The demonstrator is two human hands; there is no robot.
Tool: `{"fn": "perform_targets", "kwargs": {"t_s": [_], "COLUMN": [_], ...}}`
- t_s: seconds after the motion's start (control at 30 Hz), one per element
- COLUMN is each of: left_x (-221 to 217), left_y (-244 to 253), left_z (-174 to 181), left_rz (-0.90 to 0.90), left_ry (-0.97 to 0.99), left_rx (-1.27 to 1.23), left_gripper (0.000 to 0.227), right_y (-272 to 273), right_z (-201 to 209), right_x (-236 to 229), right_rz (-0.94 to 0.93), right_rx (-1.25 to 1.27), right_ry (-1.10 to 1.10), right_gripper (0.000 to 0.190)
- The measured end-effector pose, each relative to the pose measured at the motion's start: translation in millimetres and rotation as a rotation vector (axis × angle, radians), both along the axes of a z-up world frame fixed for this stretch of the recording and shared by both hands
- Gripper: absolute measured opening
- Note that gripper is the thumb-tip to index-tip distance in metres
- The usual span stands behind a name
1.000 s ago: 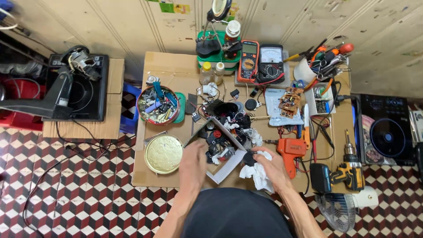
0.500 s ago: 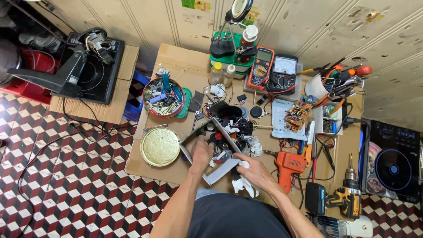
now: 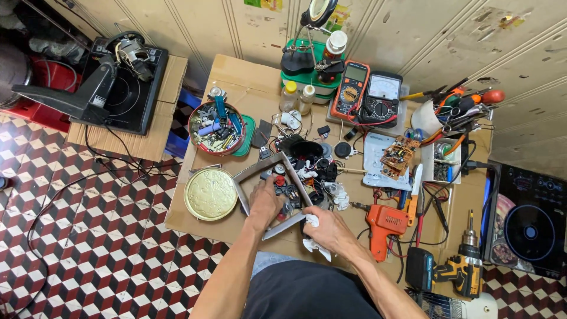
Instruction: The person opens a small plastic bag and then sorts through a box of electronic components on a cluttered workbench. They use a white cloth to wipe various items, including small black circular parts and tangled wires, before placing them into a metal tin or back into the box.
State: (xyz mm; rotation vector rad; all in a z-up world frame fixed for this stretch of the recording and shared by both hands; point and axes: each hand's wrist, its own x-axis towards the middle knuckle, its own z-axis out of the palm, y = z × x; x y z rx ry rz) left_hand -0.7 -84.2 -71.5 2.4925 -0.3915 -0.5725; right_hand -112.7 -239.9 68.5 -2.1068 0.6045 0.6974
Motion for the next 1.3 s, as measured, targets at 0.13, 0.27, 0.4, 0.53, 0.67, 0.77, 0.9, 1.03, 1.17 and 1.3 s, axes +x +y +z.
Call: {"fn": "perform_targets", "kwargs": {"t_s": [0.13, 0.27, 0.4, 0.53, 0.67, 0.77, 0.9, 1.03, 1.17, 1.3], "left_x": [-5, -4, 3, 9, 12, 18, 28, 42, 36, 15], "left_y": [-14, -14, -12, -17, -12, -11, -9, 10, 9, 4], "left_z": [10, -30, -57, -99, -121, -92, -44, 10, 42, 4], "left_rz": [0.128, 0.345, 0.422, 0.393, 0.522, 0.446, 0.242, 0.267, 0.61, 0.492], "left_ry": [0.068, 0.059, 0.07, -0.058, 0.237, 0.264, -0.004, 0.399, 1.059, 0.712], "left_rx": [0.043, -0.118, -0.262, -0.373, -0.433, -0.393, -0.472, -0.643, -1.022, -0.564], "left_gripper": [0.063, 0.052, 0.044, 0.042, 0.041, 0.039, 0.029, 0.04, 0.031, 0.035], "right_y": [-3, -6, -3, -1, -4, -4, -8, -5, -6, -8], "right_z": [-3, -12, -3, 7, -1, -7, -14, -5, -9, -15], "right_x": [2, -1, 2, 10, 7, 6, -1, -2, -3, -5], "right_rz": [0.004, 0.033, 0.039, 0.017, 0.02, 0.044, 0.03, 0.003, -0.008, -0.014], "right_rx": [0.01, 0.014, 0.019, 0.025, 0.042, 0.046, 0.091, 0.111, 0.11, 0.149], "right_ry": [0.027, -0.017, -0.012, 0.067, 0.067, 0.009, -0.042, -0.003, 0.023, -0.022], "right_gripper": [0.056, 0.056, 0.054, 0.055, 0.055, 0.054, 0.052, 0.049, 0.048, 0.046]}}
